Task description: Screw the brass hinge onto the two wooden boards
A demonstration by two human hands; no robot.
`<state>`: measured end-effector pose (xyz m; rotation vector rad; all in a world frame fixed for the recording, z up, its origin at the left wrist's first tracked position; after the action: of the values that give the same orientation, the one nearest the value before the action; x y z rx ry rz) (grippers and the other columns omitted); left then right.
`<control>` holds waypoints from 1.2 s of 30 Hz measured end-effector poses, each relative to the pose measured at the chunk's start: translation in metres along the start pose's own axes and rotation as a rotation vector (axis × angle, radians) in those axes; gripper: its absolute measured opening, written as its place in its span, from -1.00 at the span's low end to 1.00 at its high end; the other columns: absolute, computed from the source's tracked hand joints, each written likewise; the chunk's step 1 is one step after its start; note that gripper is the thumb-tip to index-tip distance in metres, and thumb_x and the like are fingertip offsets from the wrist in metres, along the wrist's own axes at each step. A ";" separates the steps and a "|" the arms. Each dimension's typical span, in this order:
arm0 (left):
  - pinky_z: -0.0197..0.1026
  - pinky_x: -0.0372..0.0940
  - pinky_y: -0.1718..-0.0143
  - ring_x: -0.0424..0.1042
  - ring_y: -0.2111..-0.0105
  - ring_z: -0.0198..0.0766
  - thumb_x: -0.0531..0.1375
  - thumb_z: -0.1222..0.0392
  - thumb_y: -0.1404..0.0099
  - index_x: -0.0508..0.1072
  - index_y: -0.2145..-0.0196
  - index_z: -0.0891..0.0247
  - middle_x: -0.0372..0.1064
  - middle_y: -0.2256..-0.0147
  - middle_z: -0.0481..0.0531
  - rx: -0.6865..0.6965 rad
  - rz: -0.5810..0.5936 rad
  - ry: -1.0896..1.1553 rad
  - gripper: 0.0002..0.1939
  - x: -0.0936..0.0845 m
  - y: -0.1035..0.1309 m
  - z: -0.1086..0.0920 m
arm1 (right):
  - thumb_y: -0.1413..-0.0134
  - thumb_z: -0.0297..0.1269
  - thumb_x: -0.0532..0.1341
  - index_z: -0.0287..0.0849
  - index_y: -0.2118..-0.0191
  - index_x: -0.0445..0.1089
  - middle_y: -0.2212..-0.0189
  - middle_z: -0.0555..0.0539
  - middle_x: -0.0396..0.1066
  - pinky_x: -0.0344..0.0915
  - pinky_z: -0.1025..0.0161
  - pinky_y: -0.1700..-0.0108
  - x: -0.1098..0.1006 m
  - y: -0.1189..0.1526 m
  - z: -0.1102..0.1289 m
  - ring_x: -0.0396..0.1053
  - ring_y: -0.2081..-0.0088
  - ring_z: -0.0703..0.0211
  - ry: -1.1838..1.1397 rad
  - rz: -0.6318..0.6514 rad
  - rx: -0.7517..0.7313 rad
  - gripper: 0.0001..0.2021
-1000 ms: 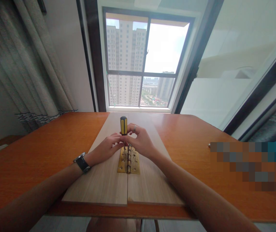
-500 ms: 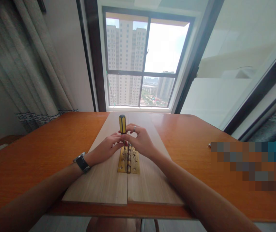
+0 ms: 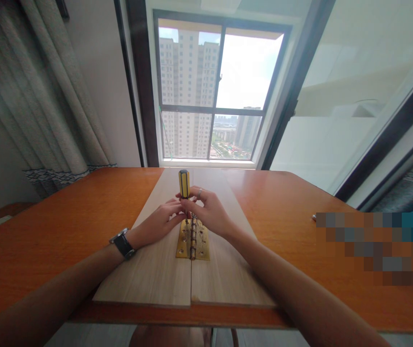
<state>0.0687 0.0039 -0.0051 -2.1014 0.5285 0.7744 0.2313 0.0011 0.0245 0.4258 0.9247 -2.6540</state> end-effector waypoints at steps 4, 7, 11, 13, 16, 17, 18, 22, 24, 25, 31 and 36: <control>-0.07 0.24 -0.08 0.36 0.03 -0.13 0.07 0.24 -0.42 0.50 0.24 0.28 0.49 0.18 0.11 -0.005 -0.007 -0.004 -0.80 -0.001 0.001 -0.003 | -0.07 -0.24 0.30 -0.15 0.27 0.54 0.32 -0.05 0.53 0.29 0.14 0.14 -0.001 -0.002 -0.004 0.42 0.25 0.11 0.001 -0.015 -0.001 -0.87; -0.11 0.28 0.01 0.37 0.13 -0.16 0.08 0.23 -0.42 0.49 0.24 0.28 0.48 0.22 0.10 -0.029 -0.017 -0.015 -0.81 -0.002 0.001 -0.006 | 0.05 -0.26 0.37 -0.16 0.37 0.49 0.41 -0.02 0.49 0.28 0.15 0.17 0.000 -0.003 -0.005 0.39 0.32 0.14 -0.022 -0.051 0.027 -0.88; -0.13 0.28 0.06 0.36 0.18 -0.17 0.08 0.20 -0.42 0.49 0.25 0.28 0.46 0.25 0.09 -0.036 -0.024 -0.009 -0.80 -0.003 0.001 -0.008 | 0.11 -0.25 0.40 -0.17 0.41 0.43 0.44 0.00 0.44 0.28 0.15 0.17 0.002 -0.002 -0.006 0.36 0.34 0.16 -0.043 -0.071 0.046 -0.83; -0.12 0.27 0.03 0.36 0.14 -0.16 0.08 0.21 -0.43 0.49 0.25 0.29 0.47 0.21 0.10 -0.026 -0.028 0.006 -0.80 -0.003 0.000 -0.007 | 0.06 -0.25 0.37 -0.17 0.38 0.44 0.42 -0.01 0.44 0.26 0.15 0.16 0.002 -0.001 -0.005 0.35 0.32 0.15 -0.037 -0.071 0.035 -0.85; -0.11 0.25 -0.02 0.36 0.09 -0.15 0.06 0.22 -0.44 0.49 0.27 0.29 0.49 0.19 0.10 -0.023 -0.016 0.008 -0.77 -0.002 0.000 -0.005 | -0.12 -0.21 0.24 -0.18 0.27 0.48 0.35 -0.05 0.45 0.25 0.15 0.15 0.001 0.000 -0.001 0.36 0.26 0.13 -0.030 -0.022 -0.008 -0.84; -0.11 0.25 -0.03 0.36 0.08 -0.15 0.04 0.22 -0.45 0.49 0.28 0.28 0.49 0.19 0.09 -0.024 -0.008 0.006 -0.75 -0.001 0.000 -0.004 | -0.16 -0.19 0.20 -0.18 0.25 0.48 0.32 -0.06 0.46 0.25 0.15 0.13 0.000 0.001 0.001 0.36 0.24 0.12 -0.024 -0.002 -0.028 -0.81; -0.11 0.25 -0.04 0.36 0.08 -0.16 0.03 0.22 -0.46 0.49 0.28 0.28 0.49 0.19 0.08 -0.026 -0.002 0.006 -0.74 -0.001 0.000 -0.003 | -0.20 -0.18 0.17 -0.18 0.23 0.49 0.29 -0.07 0.45 0.24 0.14 0.12 0.000 0.001 0.002 0.36 0.22 0.11 -0.017 0.011 -0.048 -0.79; -0.12 0.26 -0.03 0.37 0.09 -0.16 0.02 0.22 -0.46 0.48 0.30 0.28 0.48 0.21 0.08 -0.035 -0.002 0.000 -0.73 -0.001 0.000 -0.002 | -0.20 -0.19 0.18 -0.18 0.30 0.48 0.31 -0.07 0.41 0.22 0.15 0.13 -0.002 -0.001 0.002 0.34 0.21 0.12 0.006 0.005 -0.082 -0.80; -0.12 0.27 -0.02 0.37 0.09 -0.16 0.03 0.22 -0.45 0.48 0.30 0.28 0.48 0.22 0.08 -0.036 -0.010 -0.005 -0.74 -0.001 0.000 -0.003 | -0.17 -0.21 0.21 -0.17 0.34 0.46 0.36 -0.04 0.40 0.22 0.17 0.16 -0.002 -0.002 -0.001 0.33 0.25 0.14 0.006 0.000 -0.071 -0.84; -0.12 0.27 -0.02 0.37 0.10 -0.16 0.04 0.22 -0.45 0.48 0.30 0.27 0.48 0.22 0.08 -0.034 -0.016 -0.006 -0.75 -0.002 0.000 -0.004 | -0.15 -0.23 0.23 -0.17 0.36 0.44 0.38 -0.02 0.39 0.21 0.17 0.16 -0.002 -0.003 -0.003 0.32 0.27 0.16 0.006 -0.007 -0.064 -0.86; -0.13 0.29 0.06 0.37 0.21 -0.19 0.12 0.20 -0.40 0.47 0.26 0.28 0.47 0.28 0.05 -0.033 -0.027 -0.045 -0.84 -0.002 0.001 -0.006 | 0.01 -0.29 0.35 -0.16 0.41 0.34 0.48 0.05 0.35 0.22 0.18 0.22 0.001 -0.002 -0.007 0.30 0.38 0.20 -0.076 -0.072 0.010 -0.84; -0.10 0.25 -0.04 0.36 0.07 -0.15 0.11 0.21 -0.41 0.50 0.23 0.28 0.50 0.17 0.08 0.003 -0.015 -0.030 -0.83 -0.001 -0.001 -0.002 | -0.16 -0.29 0.22 -0.14 0.21 0.45 0.31 -0.03 0.43 0.23 0.16 0.16 0.001 0.001 -0.001 0.35 0.26 0.16 -0.028 0.000 -0.060 -0.89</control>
<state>0.0691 0.0026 -0.0030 -2.0859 0.4966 0.7951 0.2310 0.0005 0.0224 0.3733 0.9932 -2.6180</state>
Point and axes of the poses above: each hand's wrist, its own y-axis away from the middle knuckle, its own x-axis out of the palm, z = x × y, the point moved 2 cm from there along -y, towards the middle knuckle
